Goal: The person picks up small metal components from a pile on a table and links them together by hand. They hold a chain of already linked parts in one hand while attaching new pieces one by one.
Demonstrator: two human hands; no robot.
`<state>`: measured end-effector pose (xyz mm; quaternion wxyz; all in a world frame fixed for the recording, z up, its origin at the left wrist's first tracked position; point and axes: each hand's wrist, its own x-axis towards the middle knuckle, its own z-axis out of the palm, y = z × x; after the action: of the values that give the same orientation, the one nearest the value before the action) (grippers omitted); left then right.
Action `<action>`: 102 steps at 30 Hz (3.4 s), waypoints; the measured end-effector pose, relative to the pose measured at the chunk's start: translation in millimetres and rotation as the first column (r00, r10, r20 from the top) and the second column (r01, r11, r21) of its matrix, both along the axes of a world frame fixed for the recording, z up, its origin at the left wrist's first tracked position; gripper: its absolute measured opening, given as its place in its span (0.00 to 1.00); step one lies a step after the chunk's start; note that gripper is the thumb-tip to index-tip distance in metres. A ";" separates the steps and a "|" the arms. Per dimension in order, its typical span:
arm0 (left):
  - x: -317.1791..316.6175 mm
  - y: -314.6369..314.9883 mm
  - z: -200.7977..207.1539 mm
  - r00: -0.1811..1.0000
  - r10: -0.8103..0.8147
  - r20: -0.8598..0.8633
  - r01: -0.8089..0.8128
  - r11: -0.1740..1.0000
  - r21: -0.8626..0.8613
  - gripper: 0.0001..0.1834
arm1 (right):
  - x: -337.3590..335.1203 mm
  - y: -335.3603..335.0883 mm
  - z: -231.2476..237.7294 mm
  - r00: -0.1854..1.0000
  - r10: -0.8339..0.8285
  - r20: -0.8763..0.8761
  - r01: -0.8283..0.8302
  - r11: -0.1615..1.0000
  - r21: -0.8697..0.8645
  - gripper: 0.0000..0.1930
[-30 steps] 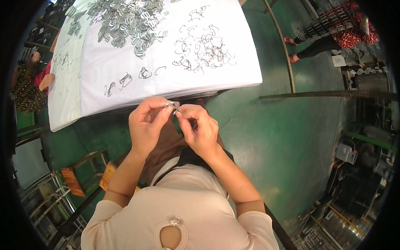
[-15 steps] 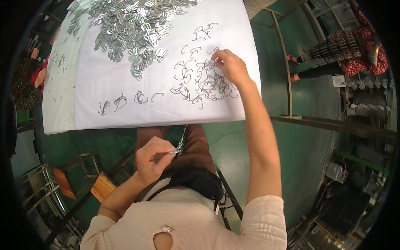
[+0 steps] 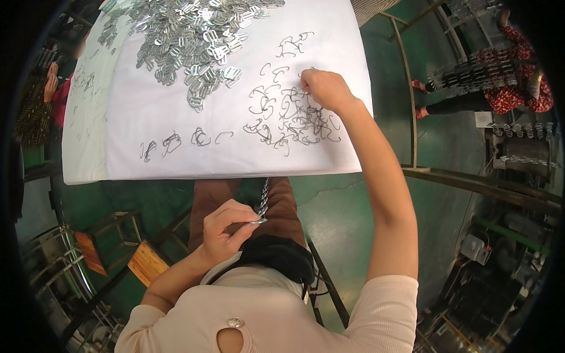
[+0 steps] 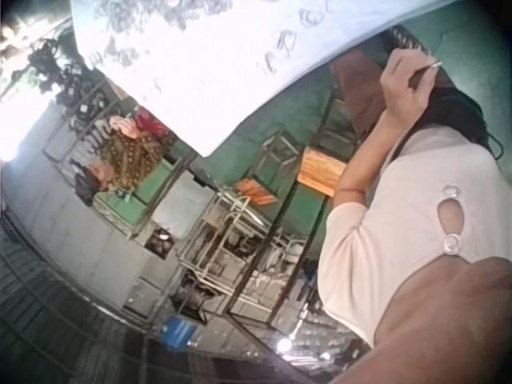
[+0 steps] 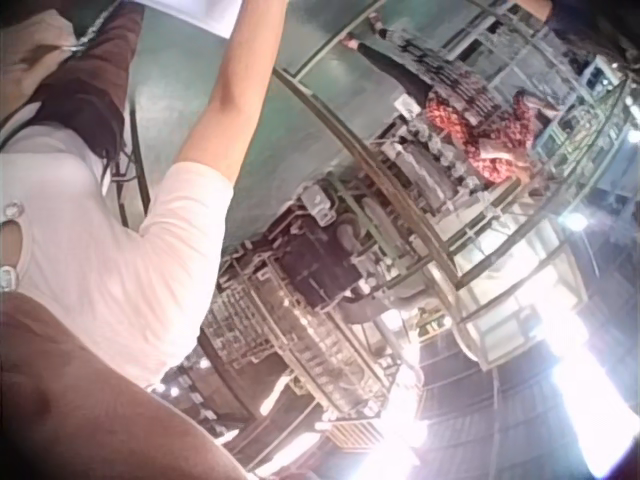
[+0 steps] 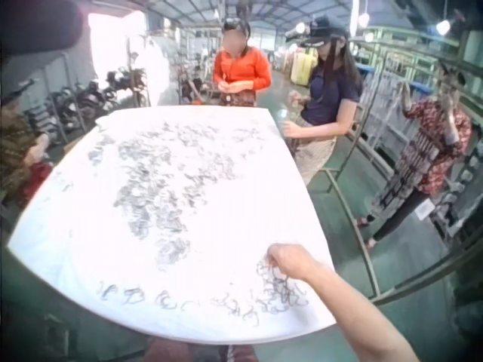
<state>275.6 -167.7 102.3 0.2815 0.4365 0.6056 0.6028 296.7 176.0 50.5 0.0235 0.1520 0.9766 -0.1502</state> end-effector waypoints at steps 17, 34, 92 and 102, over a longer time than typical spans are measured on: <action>13.2 -22.9 -4.2 0.985 0.126 0.115 -0.130 0.991 0.025 0.04 | 104.4 -249.5 92.1 0.573 -0.807 -0.142 0.171 0.287 -0.942 0.04; 16.5 -32.3 5.5 0.973 0.223 -0.062 -0.215 0.970 0.115 0.06 | 103.1 -303.8 94.5 0.458 -0.889 -0.021 0.102 0.076 -0.992 0.02; -34.1 4.7 65.4 0.985 -0.037 -0.169 0.002 0.979 -0.205 0.10 | 78.3 -274.8 58.8 0.515 -0.689 -0.510 0.118 0.646 -0.754 0.07; -25.0 -0.5 52.3 0.988 0.060 -0.141 -0.072 0.994 -0.080 0.11 | 86.6 -187.5 28.5 0.639 -0.704 -0.310 0.505 0.688 -0.521 0.05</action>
<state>250.6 -168.2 154.6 0.2370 0.4445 0.6628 0.5540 383.3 -11.5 79.0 -0.2469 0.4259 0.7870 -0.3719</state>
